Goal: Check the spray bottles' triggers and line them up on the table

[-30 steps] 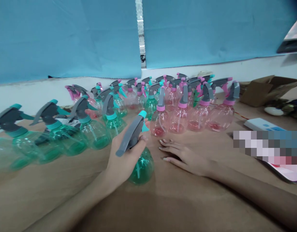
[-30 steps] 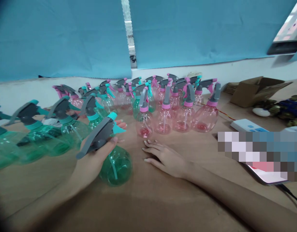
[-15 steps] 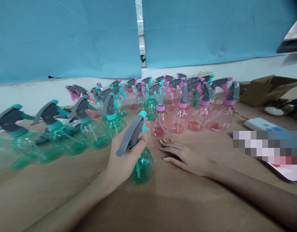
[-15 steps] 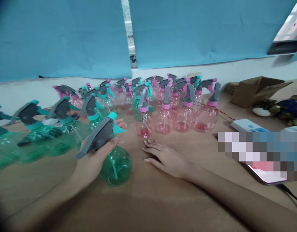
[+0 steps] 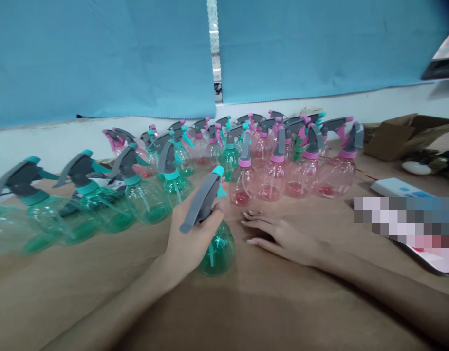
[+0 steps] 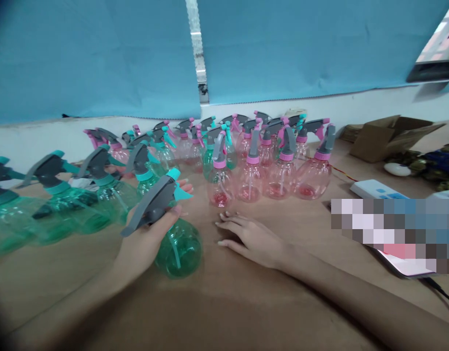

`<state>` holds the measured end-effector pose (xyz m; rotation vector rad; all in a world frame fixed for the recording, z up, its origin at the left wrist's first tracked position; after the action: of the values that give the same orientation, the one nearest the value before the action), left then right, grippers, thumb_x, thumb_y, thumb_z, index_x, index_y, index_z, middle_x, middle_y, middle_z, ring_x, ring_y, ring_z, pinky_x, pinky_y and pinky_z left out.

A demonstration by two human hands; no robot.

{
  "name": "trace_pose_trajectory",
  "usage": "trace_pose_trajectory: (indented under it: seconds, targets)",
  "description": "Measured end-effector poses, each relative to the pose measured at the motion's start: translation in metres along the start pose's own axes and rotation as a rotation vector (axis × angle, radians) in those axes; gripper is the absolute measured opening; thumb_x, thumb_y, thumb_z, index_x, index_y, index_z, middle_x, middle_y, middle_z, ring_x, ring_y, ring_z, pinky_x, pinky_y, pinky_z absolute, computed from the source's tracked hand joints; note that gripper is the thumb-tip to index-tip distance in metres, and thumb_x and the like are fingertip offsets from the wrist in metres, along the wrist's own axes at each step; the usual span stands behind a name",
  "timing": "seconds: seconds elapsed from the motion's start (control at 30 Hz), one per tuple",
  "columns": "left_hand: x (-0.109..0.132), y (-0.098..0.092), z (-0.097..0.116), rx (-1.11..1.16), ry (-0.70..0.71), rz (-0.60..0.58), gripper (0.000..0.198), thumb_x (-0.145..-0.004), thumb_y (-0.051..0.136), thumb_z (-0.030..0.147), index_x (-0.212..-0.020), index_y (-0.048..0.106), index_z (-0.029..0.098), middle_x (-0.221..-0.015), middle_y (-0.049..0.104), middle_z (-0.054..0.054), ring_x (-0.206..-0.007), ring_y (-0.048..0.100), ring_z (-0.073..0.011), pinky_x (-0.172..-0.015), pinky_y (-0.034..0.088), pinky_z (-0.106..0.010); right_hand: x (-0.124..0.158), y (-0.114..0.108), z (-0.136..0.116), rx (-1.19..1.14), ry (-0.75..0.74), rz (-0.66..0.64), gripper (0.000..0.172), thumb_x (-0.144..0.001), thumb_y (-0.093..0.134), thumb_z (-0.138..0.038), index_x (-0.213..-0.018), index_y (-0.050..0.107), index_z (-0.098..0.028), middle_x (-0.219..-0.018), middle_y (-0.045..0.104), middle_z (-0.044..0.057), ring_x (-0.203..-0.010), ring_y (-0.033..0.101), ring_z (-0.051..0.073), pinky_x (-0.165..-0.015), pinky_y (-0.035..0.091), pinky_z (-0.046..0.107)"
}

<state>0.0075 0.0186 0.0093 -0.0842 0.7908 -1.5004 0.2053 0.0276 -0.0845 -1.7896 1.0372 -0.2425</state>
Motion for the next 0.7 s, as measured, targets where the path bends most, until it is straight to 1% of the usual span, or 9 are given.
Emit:
trace_pose_trajectory:
  seconds: [0.13, 0.2, 0.27, 0.3, 0.37, 0.47, 0.57, 0.63, 0.7]
  targets:
    - [-0.001, 0.000, 0.002, -0.038, -0.017, 0.034, 0.008, -0.077, 0.055, 0.022, -0.070, 0.051, 0.024, -0.058, 0.044, 0.006, -0.054, 0.043, -0.0128, -0.054, 0.040, -0.026, -0.001, -0.008, -0.023, -0.007, 0.040, 0.027, 0.051, -0.088, 0.050, -0.050, -0.131, 0.045, -0.024, -0.132, 0.055, 0.008, -0.118, 0.053, 0.026, -0.097, 0.044, 0.044]
    - [-0.001, 0.000, 0.002, -0.015, -0.007, 0.017, 0.008, -0.076, 0.055, 0.020, -0.070, 0.050, 0.023, -0.060, 0.044, 0.006, -0.055, 0.044, -0.0124, -0.055, 0.041, -0.025, -0.004, -0.013, -0.039, 0.001, 0.062, 0.058, 0.057, -0.084, 0.054, -0.055, -0.131, 0.044, -0.023, -0.130, 0.056, 0.009, -0.116, 0.054, 0.027, -0.094, 0.046, 0.045]
    - [-0.002, 0.001, 0.000, 0.027, 0.000, 0.006, 0.007, -0.075, 0.055, 0.017, -0.073, 0.051, 0.023, -0.063, 0.048, 0.006, -0.059, 0.048, -0.0122, -0.057, 0.043, -0.025, -0.008, -0.017, -0.056, 0.008, 0.091, 0.108, 0.063, -0.079, 0.057, -0.060, -0.129, 0.044, -0.023, -0.126, 0.058, 0.010, -0.111, 0.057, 0.029, -0.089, 0.048, 0.045]
    - [-0.002, 0.001, -0.001, 0.057, 0.003, -0.001, 0.007, -0.075, 0.055, 0.016, -0.077, 0.053, 0.023, -0.066, 0.050, 0.005, -0.061, 0.051, -0.0124, -0.060, 0.044, -0.025, -0.011, -0.018, -0.063, 0.013, 0.102, 0.129, 0.066, -0.077, 0.058, -0.061, -0.130, 0.043, -0.024, -0.124, 0.059, 0.010, -0.109, 0.058, 0.029, -0.087, 0.049, 0.045]
    - [-0.001, 0.002, -0.005, 0.131, 0.014, -0.030, 0.015, -0.077, 0.055, 0.017, -0.091, 0.055, 0.023, -0.075, 0.057, 0.004, -0.069, 0.057, -0.0138, -0.067, 0.048, -0.028, -0.017, -0.018, -0.076, 0.030, 0.092, 0.168, 0.067, -0.075, 0.060, -0.062, -0.128, 0.044, -0.023, -0.118, 0.061, 0.009, -0.105, 0.059, 0.029, -0.084, 0.050, 0.044]
    - [-0.001, 0.002, -0.007, 0.194, 0.037, -0.096, 0.028, -0.081, 0.055, 0.024, -0.109, 0.051, 0.024, -0.091, 0.061, -0.001, -0.085, 0.061, -0.0180, -0.079, 0.050, -0.034, -0.026, -0.012, -0.090, 0.077, 0.089, 0.237, 0.067, -0.074, 0.060, -0.063, -0.124, 0.045, -0.022, -0.110, 0.063, 0.010, -0.100, 0.061, 0.030, -0.079, 0.050, 0.041]
    - [0.001, -0.003, -0.005, 0.152, 0.080, -0.164, 0.037, -0.082, 0.057, 0.028, -0.118, 0.047, 0.024, -0.105, 0.061, -0.005, -0.098, 0.060, -0.0219, -0.089, 0.047, -0.040, -0.033, -0.006, -0.097, 0.118, 0.092, 0.299, 0.059, -0.076, 0.059, -0.061, -0.117, 0.047, -0.020, -0.105, 0.062, 0.012, -0.098, 0.060, 0.030, -0.077, 0.050, 0.041]
    - [0.004, -0.009, -0.005, 0.113, 0.119, -0.198, 0.047, -0.081, 0.060, 0.030, -0.124, 0.043, 0.024, -0.117, 0.057, -0.008, -0.108, 0.056, -0.0244, -0.095, 0.043, -0.043, -0.037, -0.004, -0.101, 0.117, 0.097, 0.312, 0.048, -0.078, 0.060, -0.054, -0.111, 0.048, -0.021, -0.101, 0.062, 0.010, -0.095, 0.060, 0.029, -0.074, 0.050, 0.040]
    - [0.011, -0.016, -0.010, 0.080, 0.143, -0.209, 0.055, -0.080, 0.062, 0.032, -0.129, 0.038, 0.025, -0.130, 0.050, -0.009, -0.118, 0.049, -0.0263, -0.100, 0.039, -0.045, -0.041, -0.004, -0.103, 0.112, 0.110, 0.302, 0.035, -0.081, 0.058, -0.045, -0.106, 0.049, -0.022, -0.096, 0.062, 0.008, -0.091, 0.060, 0.028, -0.071, 0.050, 0.039]
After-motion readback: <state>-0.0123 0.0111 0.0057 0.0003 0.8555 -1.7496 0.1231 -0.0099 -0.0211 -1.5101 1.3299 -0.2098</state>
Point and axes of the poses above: each hand's wrist, its own x-axis away from the middle knuckle, its own y-axis out of the palm, z = x × y, the point moved 2 cm from there along -x, towards the middle knuckle
